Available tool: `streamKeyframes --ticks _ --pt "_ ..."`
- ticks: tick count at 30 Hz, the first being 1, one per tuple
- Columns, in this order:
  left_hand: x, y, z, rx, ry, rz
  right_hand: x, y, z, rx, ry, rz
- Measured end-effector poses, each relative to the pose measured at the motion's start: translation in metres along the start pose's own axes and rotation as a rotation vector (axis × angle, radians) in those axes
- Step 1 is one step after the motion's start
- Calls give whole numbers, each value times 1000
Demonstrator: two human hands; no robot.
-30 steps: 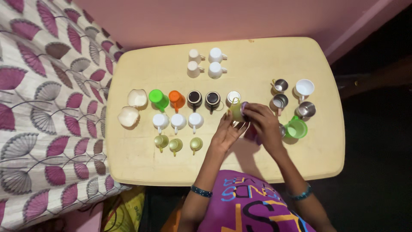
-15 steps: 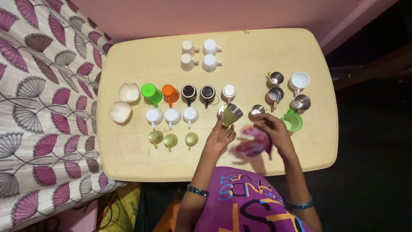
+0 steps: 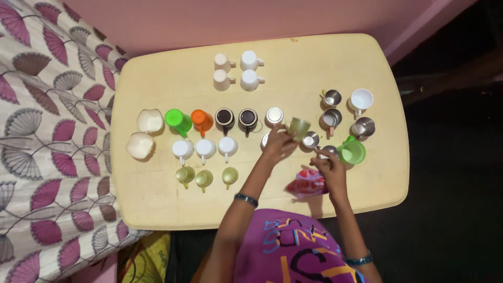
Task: The person wipes multiple mugs on a table using a patterned cloth. They handle each mug individually, wiping the exterior and interior surfaces, then place them back on the table.
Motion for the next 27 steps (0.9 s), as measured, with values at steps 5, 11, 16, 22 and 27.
streamKeyframes --ticks 5,11,16,22,27 --pt "28 18 82 315 -13 406 -11 -16 -11 51 -58 -15" --pt "54 23 90 554 -260 1027 -19 -16 -12 127 -143 9" --pt "64 20 66 774 -271 1232 -14 -14 -12 100 -160 23" --pt "66 1 27 849 -159 1323 -5 -15 -13 100 -106 19" --pt "46 22 34 944 -161 1363 -1 -21 -12 103 -84 57"
Point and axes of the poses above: each hand's wrist, its own z-axis towards the middle knuckle, its own x-axis out of the palm, y = z × x, the point moved 1 cm from there along z, towards the middle knuckle, and after that the axes turned 8 degrees about -y, right-handed, at the moved point
